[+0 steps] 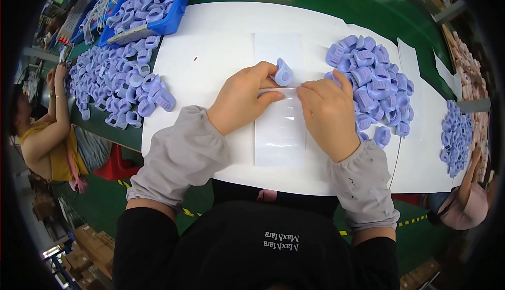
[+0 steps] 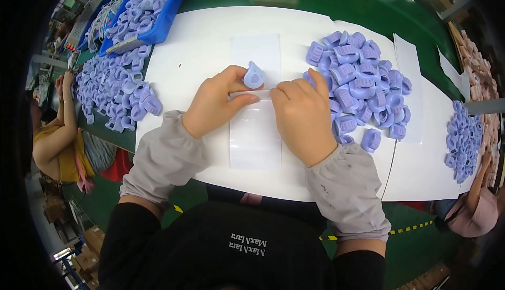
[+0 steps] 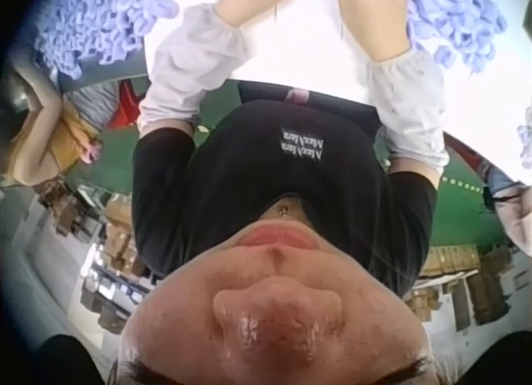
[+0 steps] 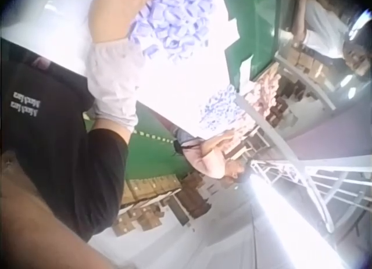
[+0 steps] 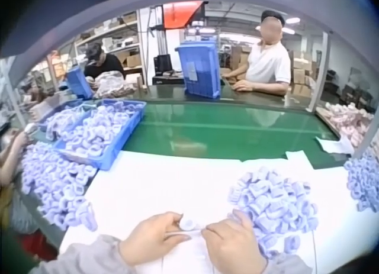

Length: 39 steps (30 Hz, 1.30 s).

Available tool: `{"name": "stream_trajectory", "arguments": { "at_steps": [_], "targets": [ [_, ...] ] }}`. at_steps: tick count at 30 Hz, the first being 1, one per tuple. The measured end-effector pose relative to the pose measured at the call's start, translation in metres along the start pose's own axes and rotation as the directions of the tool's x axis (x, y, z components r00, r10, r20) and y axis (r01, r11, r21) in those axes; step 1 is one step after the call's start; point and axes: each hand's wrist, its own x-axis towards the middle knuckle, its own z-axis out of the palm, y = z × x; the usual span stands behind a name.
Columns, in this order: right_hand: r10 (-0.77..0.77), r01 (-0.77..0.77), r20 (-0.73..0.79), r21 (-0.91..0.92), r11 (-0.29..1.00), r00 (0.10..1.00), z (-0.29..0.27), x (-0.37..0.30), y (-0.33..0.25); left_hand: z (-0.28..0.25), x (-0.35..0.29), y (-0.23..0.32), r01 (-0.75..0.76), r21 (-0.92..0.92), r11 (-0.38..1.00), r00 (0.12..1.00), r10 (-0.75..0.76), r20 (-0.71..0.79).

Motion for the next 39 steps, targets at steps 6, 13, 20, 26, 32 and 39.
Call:
{"name": "stream_trajectory", "arguments": {
  "at_steps": [6, 13, 20, 26, 32, 39],
  "targets": [
    [0.048, -0.045, -0.042, 0.076, 0.996, 0.998, 0.005, 0.003, 0.000, 0.000, 0.000, 0.002, 0.016, -0.008, 1.000, 1.000, -0.016, -0.007],
    [0.134, -0.123, 0.017, 0.520, 0.845, 0.991, -0.019, 0.011, 0.000, -0.002, -0.001, 0.004, 0.194, -0.391, 0.900, 0.980, -0.197, 0.033],
    [0.317, -0.208, 0.091, 0.910, 0.359, 0.944, -0.024, 0.011, -0.001, -0.001, -0.003, 0.017, -0.001, -0.600, 0.800, 0.994, 0.068, 0.089],
    [0.333, -0.218, 0.090, 0.903, 0.371, 0.938, -0.023, 0.011, -0.001, 0.005, -0.003, 0.015, -0.073, -0.552, 0.830, 0.996, 0.084, -0.006],
    [0.338, -0.221, 0.088, 0.900, 0.377, 0.937, -0.024, 0.011, -0.002, 0.004, -0.002, 0.015, -0.101, -0.545, 0.832, 0.993, 0.116, -0.008],
    [0.258, -0.208, 0.104, 0.886, 0.415, 0.960, -0.026, 0.010, 0.002, 0.002, -0.001, 0.015, -0.095, -0.537, 0.838, 0.992, 0.123, 0.017]
  ]
}}
